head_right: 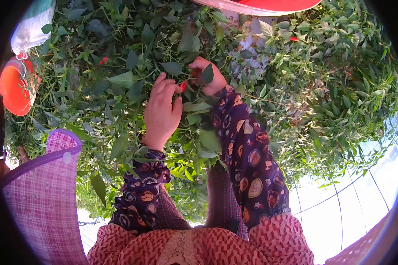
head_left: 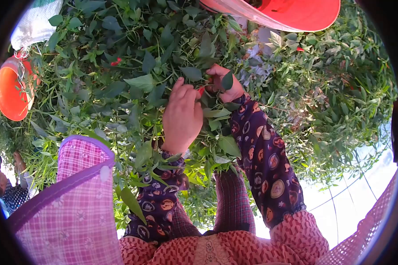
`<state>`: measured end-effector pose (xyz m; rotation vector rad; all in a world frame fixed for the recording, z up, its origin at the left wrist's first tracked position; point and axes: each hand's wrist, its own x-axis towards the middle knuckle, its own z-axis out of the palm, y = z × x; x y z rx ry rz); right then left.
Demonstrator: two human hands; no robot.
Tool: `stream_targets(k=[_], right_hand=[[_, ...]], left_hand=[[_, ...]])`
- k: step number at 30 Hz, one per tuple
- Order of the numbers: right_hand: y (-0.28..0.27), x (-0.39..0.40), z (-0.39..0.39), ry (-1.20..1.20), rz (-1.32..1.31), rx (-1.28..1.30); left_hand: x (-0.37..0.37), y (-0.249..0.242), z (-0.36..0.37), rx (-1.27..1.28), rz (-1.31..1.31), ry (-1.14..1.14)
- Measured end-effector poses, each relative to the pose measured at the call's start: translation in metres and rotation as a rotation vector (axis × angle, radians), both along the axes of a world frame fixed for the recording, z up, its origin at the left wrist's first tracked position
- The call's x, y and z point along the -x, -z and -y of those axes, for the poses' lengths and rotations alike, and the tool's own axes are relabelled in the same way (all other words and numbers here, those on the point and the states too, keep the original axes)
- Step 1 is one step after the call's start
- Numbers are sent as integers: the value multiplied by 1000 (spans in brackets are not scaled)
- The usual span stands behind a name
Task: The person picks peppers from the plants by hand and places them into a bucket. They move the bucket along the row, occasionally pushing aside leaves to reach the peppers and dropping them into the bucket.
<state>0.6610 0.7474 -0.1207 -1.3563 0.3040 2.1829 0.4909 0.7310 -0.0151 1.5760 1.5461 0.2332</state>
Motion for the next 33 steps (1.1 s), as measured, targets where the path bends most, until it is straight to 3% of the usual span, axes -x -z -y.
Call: stream_targets(k=[2,4,7,8,11,12,13,15,16,20,22,23,25,26,29,32,33], right_hand=[[0,7,-5,-7,58,3],[-14,13,-15,-192,117,-50],[-17,14,-16,-200,65,-114],[-22,20,-13,4,98,-118],[-20,12,1,-36,199,-163],[-20,11,6,-303,441,-280],[-29,14,5,-307,439,-292],[-57,19,6,-802,1051,-762],[-79,24,0,-867,1202,-912],[-124,36,-2,-884,1201,-1060],[-130,44,4,-670,1067,-999],[-128,45,2,-673,1065,-1008],[-122,42,-4,-151,481,-70],[-120,37,-12,-98,385,-28],[-127,32,-19,-98,237,-70],[-170,40,-45,-356,703,-567],[-192,41,-61,-339,919,-661]], left_hand=[[-2,-1,-1,19,-19,0],[-3,-2,-1,44,-36,-1],[-3,-2,-4,67,-38,-6],[-4,-3,-5,81,-27,-32],[-4,-6,-5,87,-34,-49],[-5,-7,-5,79,-9,-90],[-6,-7,-6,66,18,-128],[-5,-7,-8,57,24,-121],[-4,-4,-7,66,11,-70],[4,-2,-6,9,45,-12],[6,-1,-7,-25,43,16],[6,0,-7,24,66,-23],[4,1,-4,69,89,-66],[4,3,-2,66,72,-49],[6,-2,-4,36,44,-27],[5,-7,-5,127,15,12],[3,-5,-4,124,13,8]])
